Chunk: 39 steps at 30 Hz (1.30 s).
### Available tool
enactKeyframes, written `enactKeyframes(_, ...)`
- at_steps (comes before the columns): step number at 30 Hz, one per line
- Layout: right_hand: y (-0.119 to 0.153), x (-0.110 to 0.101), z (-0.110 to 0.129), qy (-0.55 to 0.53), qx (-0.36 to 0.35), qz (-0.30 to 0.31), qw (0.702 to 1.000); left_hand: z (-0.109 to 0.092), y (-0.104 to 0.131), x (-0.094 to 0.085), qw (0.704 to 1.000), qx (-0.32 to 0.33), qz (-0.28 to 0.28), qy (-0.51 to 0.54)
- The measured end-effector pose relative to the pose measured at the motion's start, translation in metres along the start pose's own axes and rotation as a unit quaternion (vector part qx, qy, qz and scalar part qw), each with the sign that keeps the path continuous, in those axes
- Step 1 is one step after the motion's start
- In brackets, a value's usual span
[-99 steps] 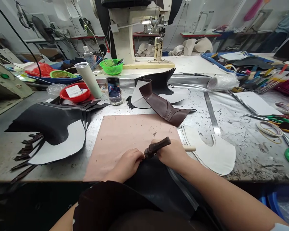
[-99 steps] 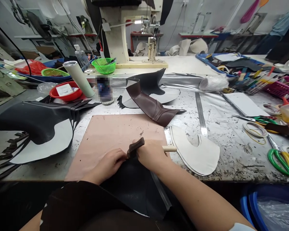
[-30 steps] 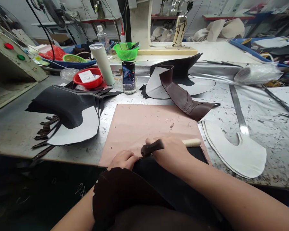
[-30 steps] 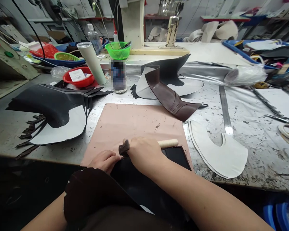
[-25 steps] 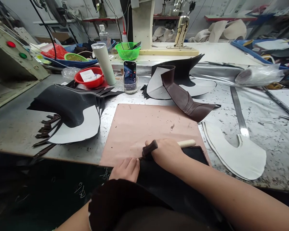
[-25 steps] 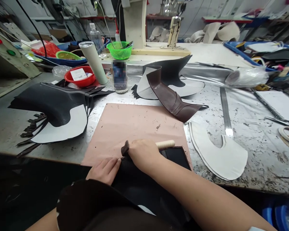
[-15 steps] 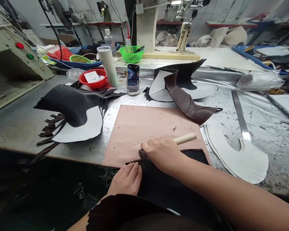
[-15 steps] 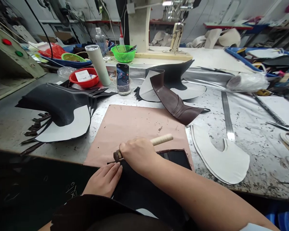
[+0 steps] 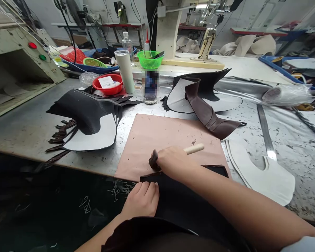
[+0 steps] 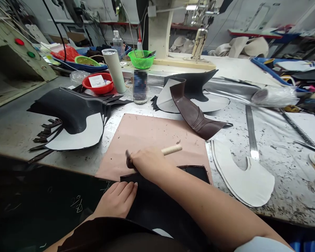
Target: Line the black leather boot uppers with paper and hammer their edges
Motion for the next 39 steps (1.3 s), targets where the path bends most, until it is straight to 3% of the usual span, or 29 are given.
enactKeyframes(3, 0.004, -0.017, 0.002, -0.022, 0.004, -0.065, 0.998, -0.002, 0.002, 0.0, 1.0, -0.011, 0.003, -0.002)
enactKeyframes(7, 0.015, -0.003, 0.005, -0.04, 0.01, -0.05, 0.998, 0.008, 0.014, 0.0, 0.999, -0.033, -0.005, 0.037)
enactKeyframes(10, 0.018, 0.015, 0.004, -0.03, 0.018, -0.015, 0.999, 0.045, 0.031, -0.003, 0.987, -0.128, -0.035, 0.086)
enactKeyframes(12, 0.017, 0.02, 0.004, -0.026, 0.02, 0.003, 0.999, 0.072, 0.043, 0.001, 0.971, -0.197, -0.028, 0.133)
enactKeyframes(14, 0.014, 0.017, 0.003, -0.023, 0.023, 0.015, 0.999, 0.085, 0.049, 0.008, 0.958, -0.216, -0.008, 0.189)
enactKeyframes(20, 0.006, -0.01, 0.008, -0.039, 0.023, -0.017, 0.999, 0.086, 0.052, 0.016, 0.956, -0.208, -0.012, 0.205)
enactKeyframes(25, 0.001, 0.011, 0.015, -0.056, 0.033, 0.015, 0.998, 0.088, 0.055, 0.018, 0.949, -0.23, -0.045, 0.209)
enactKeyframes(31, -0.001, 0.02, 0.015, -0.045, 0.036, 0.011, 0.998, 0.091, 0.047, 0.021, 0.944, -0.237, -0.017, 0.229)
enactKeyframes(39, -0.008, -0.002, 0.018, -0.026, 0.015, -0.037, 0.999, 0.079, 0.047, 0.012, 0.974, -0.177, -0.041, 0.136)
Point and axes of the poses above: each hand's wrist, its own y-axis away from the middle knuckle, its own x-axis out of the palm, z = x × y, the point moved 10 cm from there along -y, towards the middle knuckle, and after that the axes turned 9 degrees about y, right-handed, at the moved point
